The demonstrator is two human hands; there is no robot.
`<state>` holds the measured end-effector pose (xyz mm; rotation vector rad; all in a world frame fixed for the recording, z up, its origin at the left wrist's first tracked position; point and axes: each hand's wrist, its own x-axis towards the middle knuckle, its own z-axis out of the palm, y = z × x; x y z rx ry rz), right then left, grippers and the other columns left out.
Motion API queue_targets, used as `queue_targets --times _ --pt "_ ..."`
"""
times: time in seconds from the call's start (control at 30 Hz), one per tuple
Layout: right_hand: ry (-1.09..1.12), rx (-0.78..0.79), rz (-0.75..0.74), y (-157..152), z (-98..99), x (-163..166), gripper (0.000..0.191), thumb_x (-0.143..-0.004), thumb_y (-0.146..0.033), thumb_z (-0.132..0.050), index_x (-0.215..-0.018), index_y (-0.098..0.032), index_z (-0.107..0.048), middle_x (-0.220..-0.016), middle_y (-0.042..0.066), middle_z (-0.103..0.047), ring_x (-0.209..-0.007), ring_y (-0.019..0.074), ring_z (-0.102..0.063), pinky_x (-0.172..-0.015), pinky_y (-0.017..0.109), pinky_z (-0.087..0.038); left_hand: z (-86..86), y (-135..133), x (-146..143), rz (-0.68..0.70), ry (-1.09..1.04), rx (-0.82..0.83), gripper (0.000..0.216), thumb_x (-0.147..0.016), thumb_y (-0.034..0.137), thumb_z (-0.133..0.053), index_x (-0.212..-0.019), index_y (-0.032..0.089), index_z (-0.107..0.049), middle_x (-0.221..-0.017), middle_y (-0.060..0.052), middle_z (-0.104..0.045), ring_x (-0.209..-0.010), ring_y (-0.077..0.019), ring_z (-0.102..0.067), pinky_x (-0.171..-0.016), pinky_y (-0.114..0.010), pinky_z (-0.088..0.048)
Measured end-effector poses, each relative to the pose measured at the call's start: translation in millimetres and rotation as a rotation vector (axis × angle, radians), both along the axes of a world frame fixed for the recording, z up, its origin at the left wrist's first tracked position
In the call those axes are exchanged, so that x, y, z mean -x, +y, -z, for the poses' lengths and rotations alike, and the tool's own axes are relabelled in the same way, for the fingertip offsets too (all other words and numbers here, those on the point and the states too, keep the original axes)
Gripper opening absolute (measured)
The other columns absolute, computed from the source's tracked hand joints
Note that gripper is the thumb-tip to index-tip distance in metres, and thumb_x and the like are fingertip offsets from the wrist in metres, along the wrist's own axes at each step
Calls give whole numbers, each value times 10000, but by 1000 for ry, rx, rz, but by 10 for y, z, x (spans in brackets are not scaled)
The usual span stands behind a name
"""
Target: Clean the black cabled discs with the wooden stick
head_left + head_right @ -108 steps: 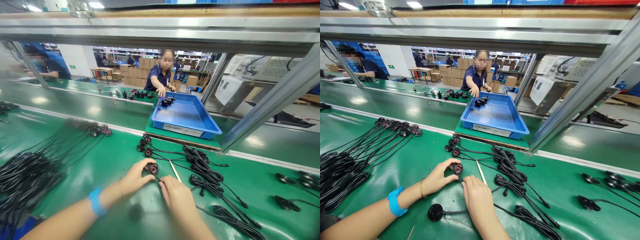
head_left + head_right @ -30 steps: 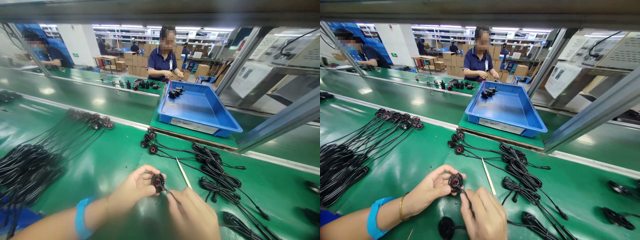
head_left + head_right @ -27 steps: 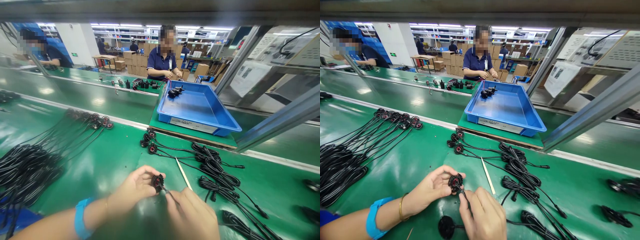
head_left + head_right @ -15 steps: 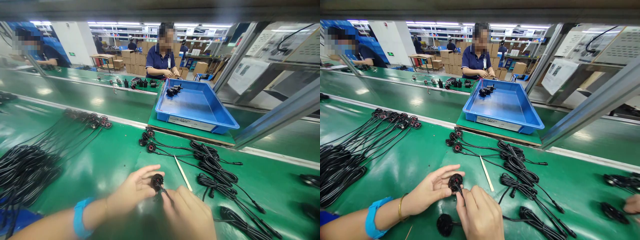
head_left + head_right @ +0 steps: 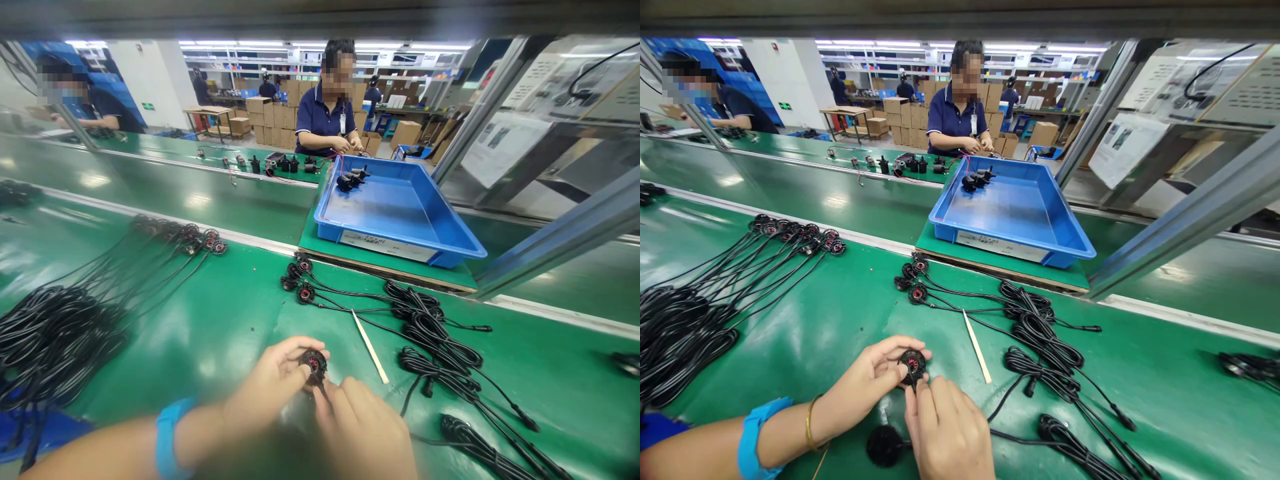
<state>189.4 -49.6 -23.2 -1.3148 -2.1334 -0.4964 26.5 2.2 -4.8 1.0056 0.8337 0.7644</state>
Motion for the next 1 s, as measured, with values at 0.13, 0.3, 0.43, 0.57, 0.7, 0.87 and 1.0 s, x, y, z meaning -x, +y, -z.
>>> queue_targets --times 0.13,0.3,0.43,0.57,0.7,0.87,1.0 --pt "-16 15 3 -26 44 7 129 -922 -161 -534 -831 -204 -616 -637 -17 -487 -584 144 -428 -576 326 -195 -47 2 -8 -8 45 30 396 -814 294 -645 -1178 139 -621 -1175 -148 -696 -1006 -248 -676 -885 -375 -546" --pt "-10 11 17 -42 58 32 114 -899 -166 -579 -795 -208 -591 -616 -22 -486 -566 134 -425 -559 322 -199 -70 24 -16 -11 58 19 367 -776 239 -625 -1126 135 -665 -1150 -135 -717 -954 -255 -697 -861 -390 -556" --pt "-15 14 27 -45 69 43 75 -888 -175 -594 -819 -205 -598 -620 -20 -494 -566 130 -437 -553 327 -203 -4 23 -20 -6 97 -10 336 -768 199 -596 -1085 132 -688 -1124 -125 -727 -955 -257 -695 -865 -390 -549" --pt "-24 38 22 -55 104 24 54 -880 -179 -568 -875 -196 -619 -626 -11 -497 -575 138 -448 -551 331 -208 51 -3 -13 8 183 -76 316 -784 176 -581 -1073 129 -701 -1098 -120 -732 -1018 -273 -672 -917 -395 -523" --pt "-35 51 30 -61 108 -3 67 -881 -166 -558 -873 -198 -617 -651 -6 -518 -587 138 -450 -558 330 -211 -24 -19 -3 46 211 -111 377 -851 224 -526 -1194 134 -654 -1191 -125 -700 -1090 -272 -647 -958 -394 -513" --pt "-39 40 39 -63 86 -8 92 -900 -164 -540 -847 -201 -605 -641 -15 -502 -577 135 -437 -563 332 -203 -94 -28 -4 63 236 -155 397 -907 308 -481 -1224 124 -633 -1172 -129 -703 -1049 -248 -659 -918 -357 -534" --pt "-47 44 41 -73 77 7 100 -901 -163 -526 -844 -199 -600 -637 -11 -493 -577 141 -440 -557 336 -190 -34 -27 -7 53 246 -145 332 -888 295 -521 -1147 148 -668 -1129 -105 -715 -1022 -237 -656 -904 -337 -524"
